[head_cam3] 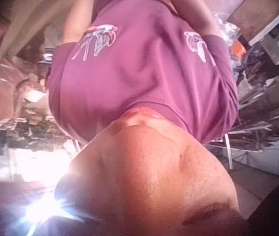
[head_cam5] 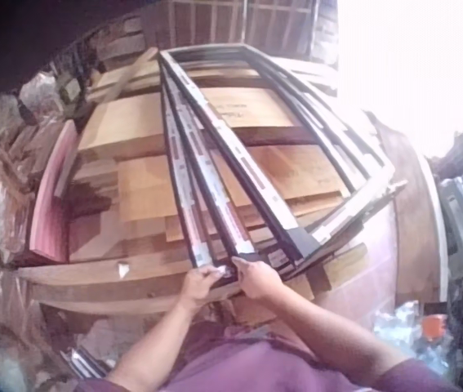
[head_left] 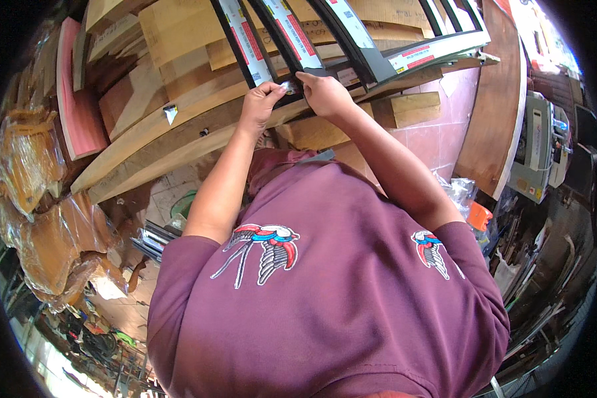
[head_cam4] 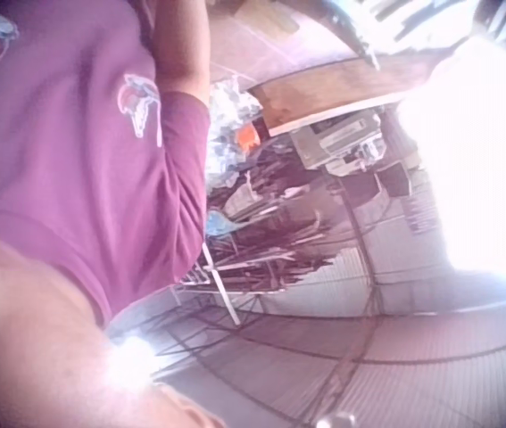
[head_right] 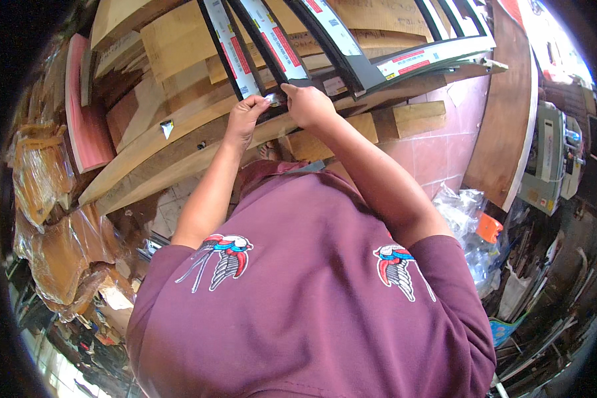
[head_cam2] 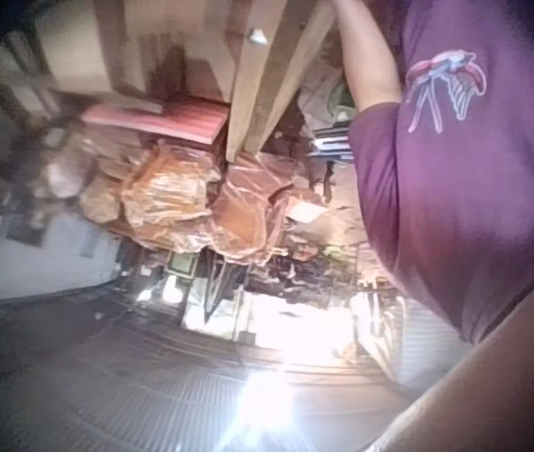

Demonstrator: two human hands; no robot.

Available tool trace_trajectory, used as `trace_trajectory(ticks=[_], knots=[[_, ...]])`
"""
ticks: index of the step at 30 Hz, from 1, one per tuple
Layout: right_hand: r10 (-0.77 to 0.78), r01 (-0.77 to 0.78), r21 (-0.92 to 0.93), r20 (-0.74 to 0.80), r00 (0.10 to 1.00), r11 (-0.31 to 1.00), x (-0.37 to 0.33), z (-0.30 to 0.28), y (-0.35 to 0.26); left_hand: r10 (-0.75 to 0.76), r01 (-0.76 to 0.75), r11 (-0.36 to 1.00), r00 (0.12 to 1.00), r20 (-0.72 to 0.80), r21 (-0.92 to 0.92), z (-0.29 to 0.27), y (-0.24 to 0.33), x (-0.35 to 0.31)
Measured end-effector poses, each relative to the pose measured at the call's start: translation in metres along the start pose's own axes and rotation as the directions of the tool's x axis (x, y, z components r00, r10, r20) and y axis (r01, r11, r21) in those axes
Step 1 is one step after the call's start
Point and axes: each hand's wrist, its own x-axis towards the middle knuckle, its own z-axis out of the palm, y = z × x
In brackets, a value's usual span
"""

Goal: The person peels protective film strips from the edges of a black window frame using a small metal tool. The person works along the frame's perimeter, lifting and removing the film in sections.

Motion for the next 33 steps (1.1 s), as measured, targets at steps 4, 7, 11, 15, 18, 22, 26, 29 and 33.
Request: trace_trajectory(ticks=[4, 7, 11, 15, 18, 22, 26, 29, 33], knots=[[0.057, -0.052, -0.059, 0.078, 0.995, 0.997, 0.000, -0.001, -0.007, -0.001, 0.001, 1.000, 1.000, -0.020, 0.011, 0.000, -0.001, 0.000], [0.052, -0.045, -0.078, 0.096, 0.994, 0.996, -0.006, 0.001, -0.012, -0.006, 0.005, 1.000, 0.999, -0.034, -0.018, 0.002, -0.003, 0.000], [-0.028, 0.027, 0.019, 0.081, 0.996, 0.999, -0.044, 0.010, 0.010, -0.024, 0.001, 0.913, 0.998, -0.053, -0.408, 0.003, 0.014, -0.003], [0.062, -0.065, 0.057, 0.051, 0.997, 0.996, -0.086, -0.013, -0.003, -0.015, -0.005, 0.816, 0.999, -0.029, -0.579, -0.015, 0.011, -0.011], [0.097, -0.090, 0.147, -0.043, 0.994, 0.985, -0.099, -0.030, 0.008, -0.042, 0.039, 0.907, 0.999, 0.003, -0.420, -0.017, 0.001, -0.027], [0.262, -0.255, 0.221, -0.001, 0.965, 0.941, -0.112, -0.046, 0.024, 0.163, -0.182, 0.877, 0.983, 0.083, 0.444, 0.004, 0.026, -0.056], [0.297, -0.297, 0.262, 0.043, 0.954, 0.918, -0.121, -0.045, 0.033, 0.245, -0.447, 0.109, 0.878, 0.412, 0.888, 0.022, 0.030, -0.051], [0.233, -0.228, 0.244, 0.009, 0.973, 0.943, -0.128, -0.038, 0.038, 0.117, -0.475, -0.059, 0.870, 0.479, 0.878, 0.023, 0.019, -0.024], [0.225, -0.218, 0.280, 0.006, 0.974, 0.935, -0.132, -0.042, 0.037, 0.003, -0.529, -0.115, 0.847, 0.532, 0.841, 0.028, 0.029, -0.027]])
